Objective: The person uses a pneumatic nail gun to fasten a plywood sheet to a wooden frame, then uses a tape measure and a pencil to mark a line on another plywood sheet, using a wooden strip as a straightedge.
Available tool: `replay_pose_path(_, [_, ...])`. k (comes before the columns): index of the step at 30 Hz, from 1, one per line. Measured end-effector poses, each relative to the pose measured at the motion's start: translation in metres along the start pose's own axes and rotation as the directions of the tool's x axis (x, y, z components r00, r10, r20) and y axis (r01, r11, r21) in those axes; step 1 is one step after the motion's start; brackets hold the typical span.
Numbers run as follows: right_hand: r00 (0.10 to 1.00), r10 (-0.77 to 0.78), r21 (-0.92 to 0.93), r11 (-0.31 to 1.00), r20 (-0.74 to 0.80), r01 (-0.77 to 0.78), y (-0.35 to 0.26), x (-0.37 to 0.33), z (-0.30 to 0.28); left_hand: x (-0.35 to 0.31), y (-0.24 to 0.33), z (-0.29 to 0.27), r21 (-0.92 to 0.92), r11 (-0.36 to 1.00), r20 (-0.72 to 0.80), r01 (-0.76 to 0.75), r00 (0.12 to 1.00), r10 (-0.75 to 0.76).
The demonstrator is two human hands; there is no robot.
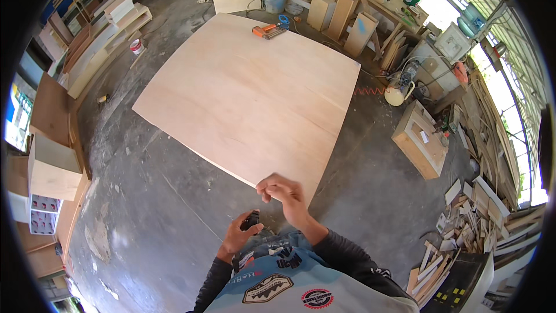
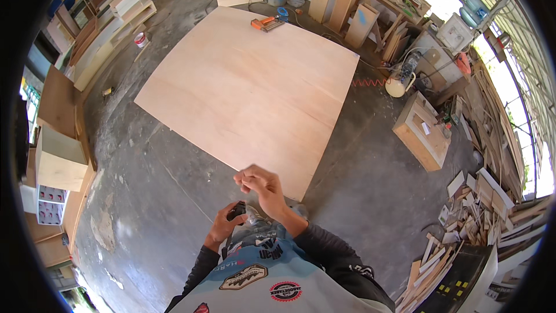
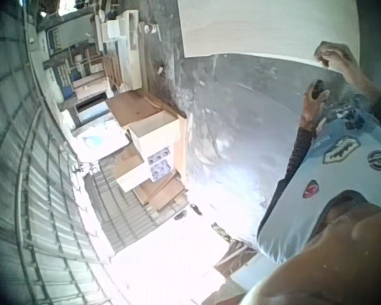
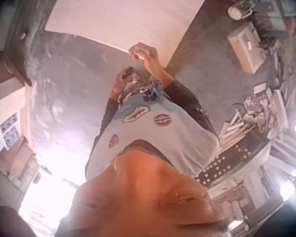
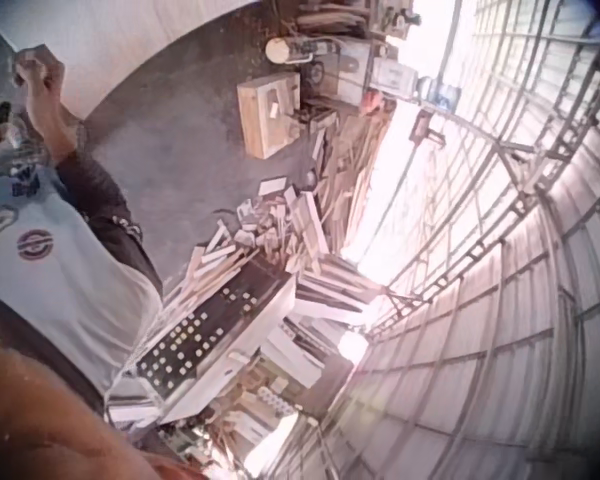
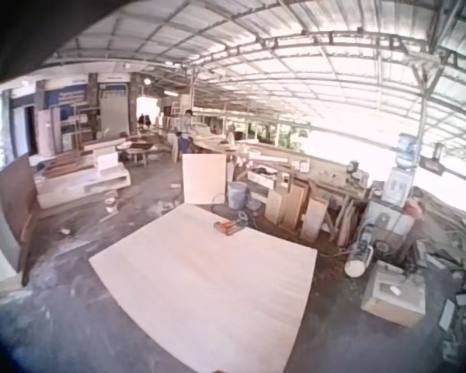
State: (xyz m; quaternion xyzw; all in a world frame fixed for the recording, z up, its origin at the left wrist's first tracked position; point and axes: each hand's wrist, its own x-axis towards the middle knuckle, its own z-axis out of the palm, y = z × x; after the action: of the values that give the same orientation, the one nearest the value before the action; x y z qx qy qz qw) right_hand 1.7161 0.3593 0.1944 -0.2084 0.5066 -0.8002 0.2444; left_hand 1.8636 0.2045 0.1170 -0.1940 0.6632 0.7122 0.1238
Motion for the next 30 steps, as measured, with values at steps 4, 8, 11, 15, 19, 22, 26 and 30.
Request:
replay_pose_path(4, [0.944, 0.239, -0.395, 0.864, -0.226, -0.313, 0.097, -0.023, 0.023, 0.014, 0.006, -0.053, 0.256, 0.959, 0.038, -0.118, 0.993, 0.112])
replay_pose_path(8, [0.940, 0.277, -0.445, 0.829, -0.198, -0.338, 0.115, -0.018, 0.044, 0.035, 0.018, -0.080, 0.308, 0.932, 0.112, -0.190, 0.980, 0.163])
replay_pose_path(11, [0.946, 0.295, -0.631, 0.711, -0.132, -0.310, 0.118, 0.015, 0.042, 0.058, 0.018, -0.099, 0.237, 0.959, 0.141, -0.157, 0.982, 0.126])
replay_pose_path(15, [0.890, 0.434, -0.479, 0.757, -0.140, -0.444, 0.150, 0.065, 0.030, 0.098, 0.026, -0.137, 0.340, 0.935, 0.154, -0.099, 0.987, 0.048])
replay_pose_path(19, [0.857, 0.476, -0.431, 0.742, -0.199, -0.513, 0.190, 0.104, 0.037, 0.131, 0.032, -0.182, 0.552, 0.827, 0.169, -0.110, 0.986, 0.019])
replay_pose_path(22, [0.846, 0.505, -0.430, 0.735, -0.170, -0.524, 0.205, 0.136, 0.049, 0.147, 0.028, -0.218, 0.623, 0.775, 0.148, -0.104, 0.989, 0.014])
replay_pose_path(26, [0.803, 0.576, -0.215, 0.773, -0.154, -0.596, 0.232, 0.153, 0.052, 0.159, 0.011, -0.261, 0.650, 0.756, 0.159, -0.076, 0.987, -0.038])
replay_pose_path(30, [0.761, 0.582, -0.189, 0.744, -0.287, -0.641, 0.260, 0.156, 0.057, 0.183, -0.026, -0.316, 0.754, 0.620, 0.253, -0.218, 0.967, 0.033])
